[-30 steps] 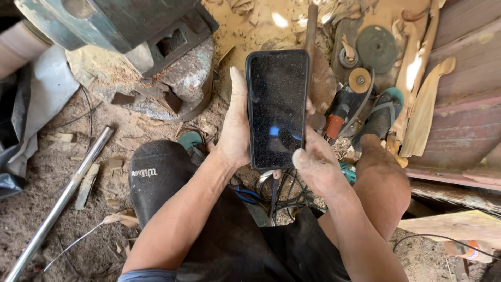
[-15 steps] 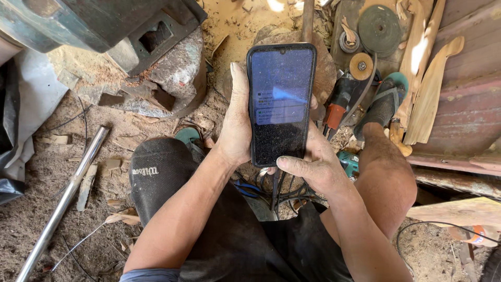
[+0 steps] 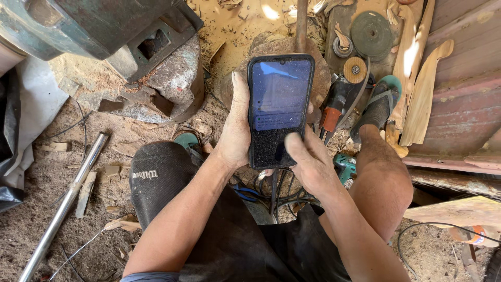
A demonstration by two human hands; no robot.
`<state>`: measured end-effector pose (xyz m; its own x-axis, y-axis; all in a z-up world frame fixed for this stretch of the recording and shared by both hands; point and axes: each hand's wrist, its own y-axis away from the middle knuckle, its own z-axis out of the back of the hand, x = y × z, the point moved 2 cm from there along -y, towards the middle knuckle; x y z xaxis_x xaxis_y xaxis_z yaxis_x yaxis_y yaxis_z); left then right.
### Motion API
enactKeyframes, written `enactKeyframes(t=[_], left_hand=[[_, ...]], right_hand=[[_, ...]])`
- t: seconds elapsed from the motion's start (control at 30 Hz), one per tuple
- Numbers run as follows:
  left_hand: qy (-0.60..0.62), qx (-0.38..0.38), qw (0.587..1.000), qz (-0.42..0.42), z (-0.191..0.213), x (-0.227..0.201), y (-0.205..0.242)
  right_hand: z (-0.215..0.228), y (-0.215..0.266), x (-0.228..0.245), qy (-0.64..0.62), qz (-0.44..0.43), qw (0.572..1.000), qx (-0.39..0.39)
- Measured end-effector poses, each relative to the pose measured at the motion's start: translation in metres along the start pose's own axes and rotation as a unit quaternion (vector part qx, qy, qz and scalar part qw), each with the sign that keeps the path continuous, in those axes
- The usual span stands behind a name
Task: The person sands a curved wooden handle against a rotating grinding wheel, then uses a power drill to make a hole in the handle, and finally uses an angle grinder to smooth a metal rod. The person handles the wooden handle, metal rod, power drill, and angle grinder.
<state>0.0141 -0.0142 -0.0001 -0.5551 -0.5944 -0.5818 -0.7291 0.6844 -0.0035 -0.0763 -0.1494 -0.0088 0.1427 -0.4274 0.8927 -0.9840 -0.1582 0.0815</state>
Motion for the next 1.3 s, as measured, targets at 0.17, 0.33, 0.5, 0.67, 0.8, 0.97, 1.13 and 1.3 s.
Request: enactKeyframes(t=[0.17, 0.33, 0.5, 0.67, 0.8, 0.97, 1.13, 1.3], left_hand=[[0.006, 0.001, 1.0, 0.007, 0.0, 0.003, 0.0], [0.019, -0.004, 1.0, 0.009, 0.0, 0.003, 0.0], [0.045, -0.028, 0.998, 0.019, -0.001, 0.004, -0.002], [-0.177, -0.054, 0.983, -0.007, 0.001, 0.004, -0.001], [-0.327, -0.066, 0.94, -0.066, 0.001, 0.012, 0.002], [-0.337, -0.079, 0.936, -0.063, 0.001, 0.019, 0.001], [-0.097, -0.079, 0.992, 0.005, 0.0, 0.02, -0.001], [-0.035, -0.102, 0.994, 0.019, -0.001, 0.017, -0.004]], right_hand=[[0.008, 0.002, -0.008, -0.059, 0.017, 0.997, 0.038], [0.011, 0.002, -0.009, -0.034, 0.008, 0.999, 0.014], [0.003, 0.0, -0.002, -0.022, 0.007, 1.0, 0.004], [0.001, -0.007, 0.015, 0.219, 0.09, 0.97, -0.053], [0.004, -0.014, 0.012, 0.186, 0.037, 0.976, -0.106], [0.002, -0.014, 0.005, 0.167, 0.043, 0.976, -0.131], [0.005, -0.011, 0.014, 0.174, 0.017, 0.967, -0.185], [0.002, -0.014, 0.015, 0.171, 0.001, 0.972, -0.163]])
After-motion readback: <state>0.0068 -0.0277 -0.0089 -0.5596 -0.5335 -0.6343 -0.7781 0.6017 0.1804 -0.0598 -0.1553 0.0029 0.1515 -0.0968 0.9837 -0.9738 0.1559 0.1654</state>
